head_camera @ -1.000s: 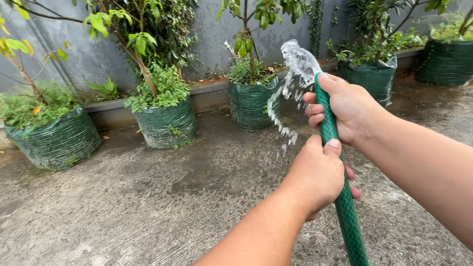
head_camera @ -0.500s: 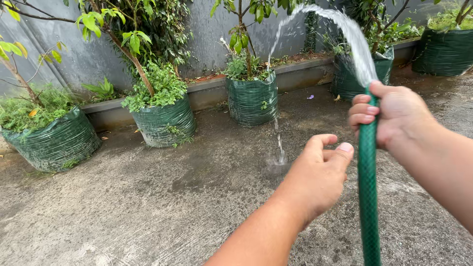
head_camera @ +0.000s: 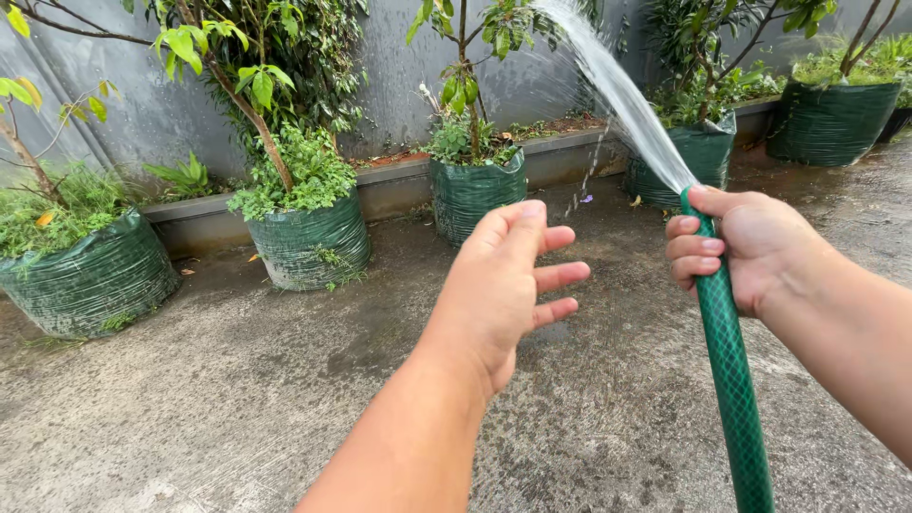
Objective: The person waters several plants in green planter bags and black pots using a garden hose, spraying water over the foliage while moving through an outdoor space.
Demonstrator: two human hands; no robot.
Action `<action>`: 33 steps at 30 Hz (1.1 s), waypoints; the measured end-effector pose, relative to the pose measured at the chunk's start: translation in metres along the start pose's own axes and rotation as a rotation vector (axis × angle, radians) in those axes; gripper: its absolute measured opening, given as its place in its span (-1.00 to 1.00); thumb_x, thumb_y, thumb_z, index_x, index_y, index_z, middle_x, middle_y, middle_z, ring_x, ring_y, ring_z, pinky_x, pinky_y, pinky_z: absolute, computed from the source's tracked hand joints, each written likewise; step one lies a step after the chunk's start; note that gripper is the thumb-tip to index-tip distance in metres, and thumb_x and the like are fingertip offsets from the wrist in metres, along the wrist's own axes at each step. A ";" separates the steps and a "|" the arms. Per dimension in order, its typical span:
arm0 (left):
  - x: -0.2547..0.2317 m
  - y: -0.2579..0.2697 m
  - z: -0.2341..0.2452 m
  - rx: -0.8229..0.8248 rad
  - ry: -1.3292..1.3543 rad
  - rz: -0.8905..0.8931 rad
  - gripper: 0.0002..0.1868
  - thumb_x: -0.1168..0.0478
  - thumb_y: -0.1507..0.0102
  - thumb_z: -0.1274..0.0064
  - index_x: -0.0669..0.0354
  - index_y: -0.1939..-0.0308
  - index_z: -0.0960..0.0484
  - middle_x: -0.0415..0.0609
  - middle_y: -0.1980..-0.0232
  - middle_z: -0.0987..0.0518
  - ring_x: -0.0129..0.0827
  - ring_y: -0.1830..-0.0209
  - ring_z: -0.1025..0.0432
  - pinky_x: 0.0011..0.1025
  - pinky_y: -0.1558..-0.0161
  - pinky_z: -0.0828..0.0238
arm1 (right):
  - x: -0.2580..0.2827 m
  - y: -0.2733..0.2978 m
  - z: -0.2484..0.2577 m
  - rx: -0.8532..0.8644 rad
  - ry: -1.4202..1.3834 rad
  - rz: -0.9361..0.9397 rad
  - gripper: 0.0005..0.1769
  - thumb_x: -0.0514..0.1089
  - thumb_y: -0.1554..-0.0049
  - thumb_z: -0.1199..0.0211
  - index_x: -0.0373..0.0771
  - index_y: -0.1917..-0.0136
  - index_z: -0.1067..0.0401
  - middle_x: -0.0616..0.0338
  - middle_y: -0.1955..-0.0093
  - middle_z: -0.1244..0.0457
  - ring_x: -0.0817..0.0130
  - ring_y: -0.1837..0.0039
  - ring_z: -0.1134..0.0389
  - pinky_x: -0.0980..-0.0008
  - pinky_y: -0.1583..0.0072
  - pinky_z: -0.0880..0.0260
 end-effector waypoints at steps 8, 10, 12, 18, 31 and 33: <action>-0.015 0.009 0.024 -0.030 0.039 -0.028 -0.54 -0.09 -0.33 0.20 -0.03 -0.24 -0.41 -0.07 -0.19 -0.55 -0.30 0.04 -0.53 -0.19 0.07 -0.52 | -0.020 0.006 0.020 -0.074 -0.062 -0.057 -0.78 0.08 -0.40 0.05 -0.02 0.00 -0.06 0.44 0.32 -0.04 0.71 0.42 0.07 0.67 0.43 0.08; -0.015 0.011 0.027 -0.040 0.042 -0.022 -0.54 -0.08 -0.33 0.19 -0.03 -0.24 -0.41 -0.06 -0.19 -0.56 -0.29 0.03 -0.53 -0.19 0.06 -0.52 | -0.020 0.006 0.028 -0.106 -0.080 -0.059 -0.75 0.10 -0.40 0.05 -0.03 0.02 -0.05 0.45 0.33 -0.03 0.71 0.42 0.08 0.66 0.43 0.08; -0.013 0.014 0.029 -0.050 0.038 -0.011 -0.55 -0.08 -0.33 0.19 -0.05 -0.24 -0.42 -0.06 -0.18 -0.56 -0.29 0.03 -0.53 -0.19 0.06 -0.52 | -0.021 0.007 0.035 -0.143 -0.098 -0.048 -0.75 0.10 -0.40 0.04 -0.04 0.02 -0.06 0.47 0.33 -0.02 0.71 0.41 0.08 0.66 0.42 0.07; -0.016 0.011 0.025 -0.041 0.072 -0.017 -0.57 -0.07 -0.33 0.19 -0.02 -0.21 -0.43 -0.07 -0.17 -0.56 -0.28 0.02 -0.52 -0.18 0.06 -0.52 | -0.008 0.014 0.048 -0.193 -0.104 0.007 -0.73 0.10 -0.42 0.05 -0.07 0.02 -0.09 0.48 0.32 -0.03 0.71 0.40 0.07 0.64 0.40 0.06; -0.008 -0.003 -0.006 -0.074 0.082 -0.034 -0.55 -0.07 -0.33 0.21 -0.03 -0.24 -0.41 -0.08 -0.19 -0.55 -0.26 0.01 -0.52 -0.17 0.06 -0.52 | 0.027 -0.003 0.099 -0.235 -0.092 0.073 -0.70 0.06 -0.46 0.15 -0.15 0.01 -0.14 0.46 0.33 -0.01 0.68 0.39 0.08 0.62 0.35 0.02; -0.007 -0.006 -0.013 -0.082 0.076 -0.034 -0.55 -0.07 -0.33 0.21 -0.03 -0.24 -0.41 -0.08 -0.19 -0.55 -0.25 0.01 -0.53 -0.16 0.05 -0.52 | 0.033 -0.008 0.110 -0.203 -0.154 0.049 -0.69 0.08 -0.46 0.12 -0.12 0.05 -0.12 0.48 0.33 -0.02 0.69 0.39 0.07 0.63 0.35 0.01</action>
Point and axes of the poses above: each hand's wrist, its own y-axis away from the middle knuckle, its own z-axis out of the back of the hand, x = y × z, the point moved 5 cm from there along -y, towards the middle knuckle
